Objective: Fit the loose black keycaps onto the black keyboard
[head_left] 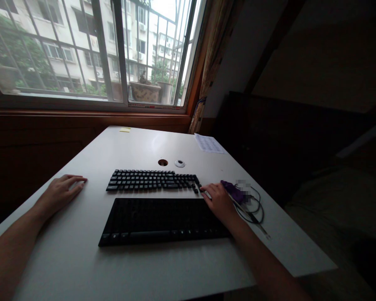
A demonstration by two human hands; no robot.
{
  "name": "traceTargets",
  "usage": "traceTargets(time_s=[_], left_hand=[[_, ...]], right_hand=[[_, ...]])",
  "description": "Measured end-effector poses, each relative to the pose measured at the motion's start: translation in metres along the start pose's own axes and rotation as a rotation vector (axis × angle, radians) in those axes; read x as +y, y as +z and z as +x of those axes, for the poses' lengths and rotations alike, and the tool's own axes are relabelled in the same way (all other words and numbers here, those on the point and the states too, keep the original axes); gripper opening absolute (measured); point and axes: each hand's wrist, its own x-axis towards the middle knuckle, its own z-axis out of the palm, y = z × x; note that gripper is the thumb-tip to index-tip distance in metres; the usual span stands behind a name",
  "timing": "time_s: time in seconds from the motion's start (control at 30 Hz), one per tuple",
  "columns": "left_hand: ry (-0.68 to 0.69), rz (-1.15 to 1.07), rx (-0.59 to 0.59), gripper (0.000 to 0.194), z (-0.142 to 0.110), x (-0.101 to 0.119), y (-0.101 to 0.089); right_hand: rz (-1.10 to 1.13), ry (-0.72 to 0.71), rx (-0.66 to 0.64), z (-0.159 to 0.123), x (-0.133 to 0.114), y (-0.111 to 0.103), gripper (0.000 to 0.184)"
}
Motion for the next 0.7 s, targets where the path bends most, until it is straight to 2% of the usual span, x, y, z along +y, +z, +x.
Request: traceTargets(time_s=[0.1,0.2,0.43,0.7], left_hand=[[-0.004,0.001,-0.002,0.054,0.001,0.002,-0.001],[-0.021,-0.014,-0.007,0.055,0.001,0.006,-0.004],[-0.037,-0.045,-0.013,0.057,0.000,0.011,-0.008],[-0.022,-0.028,-0.005,0.057,-0.001,0.016,-0.011]], right_hand=[[-0.090,-0.004,-0.123,0.013,0.005,-0.004,0.019],[-0.107,-0.032,-0.180,0.025,0.008,-0.003,0.020],[-0.111,-0.071,-0.250,0.034,0.009,0.002,0.016],[-0.078,-0.086,-0.262,0.037,0.013,0.001,0.019]])
